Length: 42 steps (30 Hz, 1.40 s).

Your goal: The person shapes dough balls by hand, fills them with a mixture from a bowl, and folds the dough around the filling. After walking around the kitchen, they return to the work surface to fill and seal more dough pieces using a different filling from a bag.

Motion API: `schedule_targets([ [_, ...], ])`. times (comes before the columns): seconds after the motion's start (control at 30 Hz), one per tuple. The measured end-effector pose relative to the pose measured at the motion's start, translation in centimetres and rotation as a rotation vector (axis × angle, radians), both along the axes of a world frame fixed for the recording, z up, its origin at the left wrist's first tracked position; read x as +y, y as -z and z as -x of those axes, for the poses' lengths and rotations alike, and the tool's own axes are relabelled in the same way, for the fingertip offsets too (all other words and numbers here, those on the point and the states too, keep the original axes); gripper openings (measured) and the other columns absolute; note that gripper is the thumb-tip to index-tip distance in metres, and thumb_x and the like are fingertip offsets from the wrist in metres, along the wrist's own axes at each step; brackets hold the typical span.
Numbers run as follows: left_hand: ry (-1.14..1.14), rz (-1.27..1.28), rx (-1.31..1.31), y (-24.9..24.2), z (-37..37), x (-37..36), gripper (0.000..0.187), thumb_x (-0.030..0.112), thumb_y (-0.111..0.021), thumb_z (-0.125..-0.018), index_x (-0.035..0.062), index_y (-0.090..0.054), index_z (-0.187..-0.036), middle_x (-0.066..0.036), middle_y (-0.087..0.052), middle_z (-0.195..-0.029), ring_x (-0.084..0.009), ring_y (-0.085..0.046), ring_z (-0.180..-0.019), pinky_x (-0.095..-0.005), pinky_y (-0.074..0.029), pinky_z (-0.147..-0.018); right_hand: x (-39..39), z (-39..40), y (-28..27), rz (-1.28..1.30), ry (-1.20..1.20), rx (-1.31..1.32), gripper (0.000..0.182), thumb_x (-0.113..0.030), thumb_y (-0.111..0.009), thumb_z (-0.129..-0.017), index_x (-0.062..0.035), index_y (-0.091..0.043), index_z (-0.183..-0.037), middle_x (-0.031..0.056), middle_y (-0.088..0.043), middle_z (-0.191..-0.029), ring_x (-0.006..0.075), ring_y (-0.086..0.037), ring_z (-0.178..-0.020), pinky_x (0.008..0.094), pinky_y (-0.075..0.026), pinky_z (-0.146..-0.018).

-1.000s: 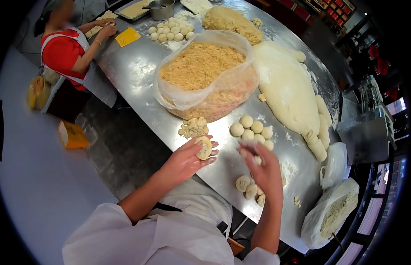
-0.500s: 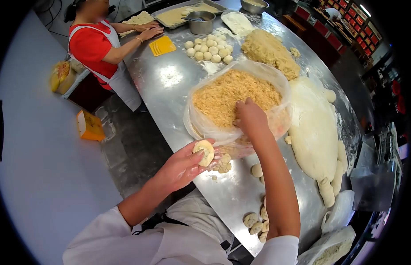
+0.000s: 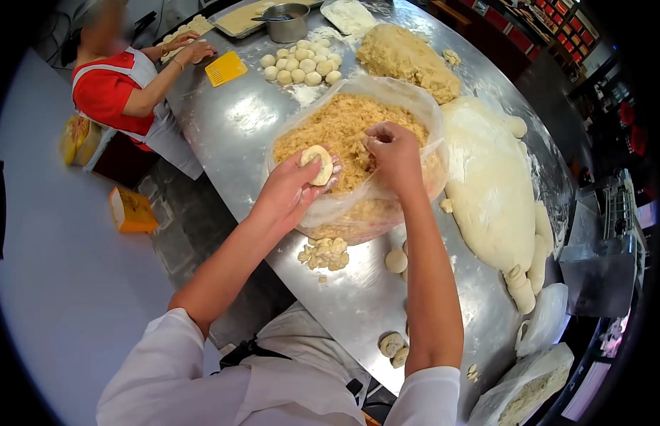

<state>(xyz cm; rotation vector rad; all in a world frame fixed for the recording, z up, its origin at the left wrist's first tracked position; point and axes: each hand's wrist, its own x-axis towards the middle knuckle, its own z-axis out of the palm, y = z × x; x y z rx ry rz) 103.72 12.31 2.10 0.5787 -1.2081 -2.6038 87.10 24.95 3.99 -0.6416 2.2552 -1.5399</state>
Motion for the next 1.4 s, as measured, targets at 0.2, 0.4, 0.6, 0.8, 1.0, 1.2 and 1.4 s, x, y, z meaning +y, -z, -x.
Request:
schedule_targets([
  [0.2, 0.051, 0.368, 0.198, 4.1, 2.7, -1.1, 0.031, 0.019, -0.050, -0.104, 0.0011, -0.049, -0.129, -0.012, -0.059, -0.124, -0.0244, -0.059, -0.116, -0.0383, -0.049, -0.102, 0.1, -1.4, -0.9, 0.062, 0.017, 0.067, 0.011, -0.001, -0.068, -0.088, 0.0051, -0.067, -0.098, 0.0041, -0.067, -0.083, 0.0098, -0.062, -0.070, 0.0231, -0.050, -0.063],
  [0.4, 0.048, -0.281, 0.172, 1.0, 3.9, 0.1, 0.031, 0.025, -0.048, -0.105, 0.0029, -0.049, -0.127, -0.012, -0.059, -0.120, -0.0225, -0.061, -0.108, -0.0367, -0.052, -0.092, 0.4, -3.8, -1.3, 0.257, -0.003, -0.042, 0.012, 0.001, -0.067, -0.088, 0.0039, -0.066, -0.099, 0.0058, -0.066, -0.088, 0.0116, -0.063, -0.073, 0.0247, -0.051, -0.067],
  [0.6, -0.023, -0.238, -0.046, 1.2, 4.4, 1.3, 0.028, 0.026, -0.050, -0.104, 0.0083, -0.052, -0.126, -0.008, -0.061, -0.108, -0.0147, -0.058, -0.077, -0.0263, -0.047, -0.059, 0.6, -5.7, 0.7, 0.056, -0.087, 0.326, 0.020, 0.000, -0.066, -0.085, 0.0010, -0.066, -0.105, 0.0132, -0.061, -0.093, 0.0269, -0.064, -0.085, 0.0320, -0.051, -0.075],
  [0.8, -0.099, -0.362, -0.110, -1.2, 3.9, 2.4, 0.023, 0.021, -0.051, -0.102, 0.0114, -0.054, -0.123, -0.004, -0.062, -0.104, -0.0112, -0.057, -0.069, -0.0231, -0.045, -0.055, 1.2, -7.0, -0.8, -0.052, -0.039, 0.270, 0.023, -0.001, -0.066, -0.084, -0.0007, -0.066, -0.107, 0.0161, -0.063, -0.095, 0.0313, -0.064, -0.088, 0.0379, -0.052, -0.078],
  [1.0, -0.065, -0.091, 0.110, 3.8, 4.0, 2.1, 0.025, 0.020, -0.052, -0.103, 0.0112, -0.052, -0.126, -0.004, -0.059, -0.109, -0.0135, -0.059, -0.088, -0.0264, -0.052, -0.072, 0.1, -6.5, 2.7, 0.106, -0.079, 0.808, 0.022, 0.001, -0.067, -0.080, -0.0007, -0.067, -0.102, 0.0177, -0.061, -0.090, 0.0370, -0.061, -0.083, 0.0405, -0.051, -0.075],
  [1.2, -0.125, -0.297, 0.088, 1.9, 3.9, 2.8, 0.029, 0.014, -0.049, -0.104, 0.0101, -0.048, -0.132, -0.007, -0.057, -0.109, -0.0149, -0.057, -0.097, -0.0288, -0.052, -0.083, -0.2, -7.5, 2.6, 0.045, -0.057, 0.560, 0.024, 0.006, -0.064, -0.081, 0.0002, -0.068, -0.104, 0.0137, -0.059, -0.087, 0.0263, -0.060, -0.081, 0.0330, -0.050, -0.073],
  [1.4, -0.106, -0.352, 0.051, 1.1, 2.8, 2.7, 0.030, 0.013, -0.048, -0.104, 0.0116, -0.047, -0.135, -0.008, -0.057, -0.106, -0.0157, -0.058, -0.093, -0.0300, -0.052, -0.082, 0.5, -8.2, 1.2, 0.142, 0.037, 0.239, 0.017, 0.006, -0.065, -0.082, 0.0011, -0.068, -0.099, 0.0154, -0.062, -0.089, 0.0276, -0.064, -0.079, 0.0353, -0.051, -0.071],
])
